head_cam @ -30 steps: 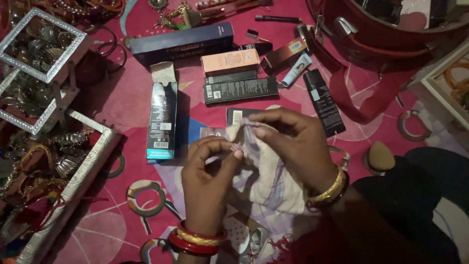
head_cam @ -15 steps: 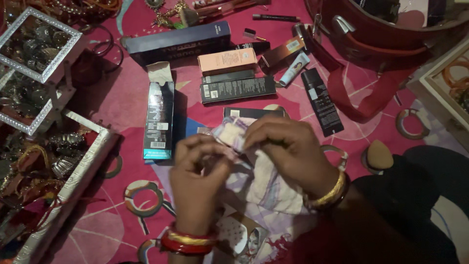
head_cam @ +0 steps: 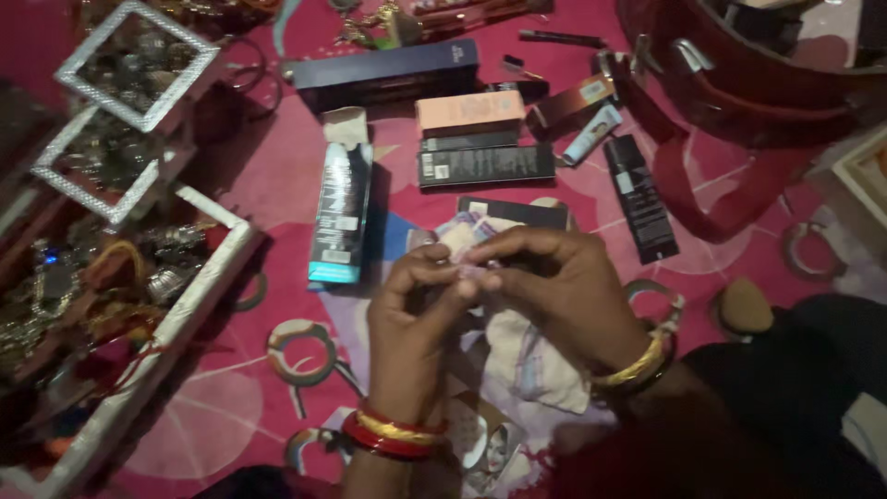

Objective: The person wipes various pieces of jewelry and cosmetic product boxes with a cloth. They pick up items from a jewelry organizer and the floor, clean them, and place some into a red cosmetic bag.

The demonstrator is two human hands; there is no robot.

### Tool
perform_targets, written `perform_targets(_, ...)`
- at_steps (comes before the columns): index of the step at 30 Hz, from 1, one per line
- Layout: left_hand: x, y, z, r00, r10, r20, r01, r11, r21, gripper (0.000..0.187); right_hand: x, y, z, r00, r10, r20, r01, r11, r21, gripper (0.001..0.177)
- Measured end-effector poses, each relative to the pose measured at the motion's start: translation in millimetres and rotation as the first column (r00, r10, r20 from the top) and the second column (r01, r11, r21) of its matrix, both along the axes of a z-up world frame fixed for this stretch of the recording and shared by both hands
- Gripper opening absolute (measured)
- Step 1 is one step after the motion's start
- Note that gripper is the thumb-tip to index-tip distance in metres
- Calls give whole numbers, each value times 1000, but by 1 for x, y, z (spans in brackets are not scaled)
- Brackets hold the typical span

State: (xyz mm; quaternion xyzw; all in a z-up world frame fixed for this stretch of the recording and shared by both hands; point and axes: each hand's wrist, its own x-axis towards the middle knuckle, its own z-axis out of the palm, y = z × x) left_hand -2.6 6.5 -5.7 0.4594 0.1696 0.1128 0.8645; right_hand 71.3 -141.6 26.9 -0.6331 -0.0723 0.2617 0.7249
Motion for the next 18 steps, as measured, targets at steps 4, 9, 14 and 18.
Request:
perform_targets(4, -1, 6, 12, 998, -4, -66, 15, 984, 177, 21, -6, 3, 9, 992, -47, 116, 41, 998, 54, 19)
perform_targets(9, 0, 52, 7, 955, 114, -274, -10, 935, 354, 28, -17, 17, 17, 947, -166, 273, 154, 986, 68, 16)
perform_targets(14, 8, 133, -23, 919, 368, -140, -122, 605, 787, 21, -27, 60, 6, 974, -147, 174, 149, 989, 5, 15)
perform_targets(18, 8, 206, -33, 849, 460, -262, 18, 469, 883, 23, -35, 123, -7, 998, -67, 10, 65, 993, 94, 17)
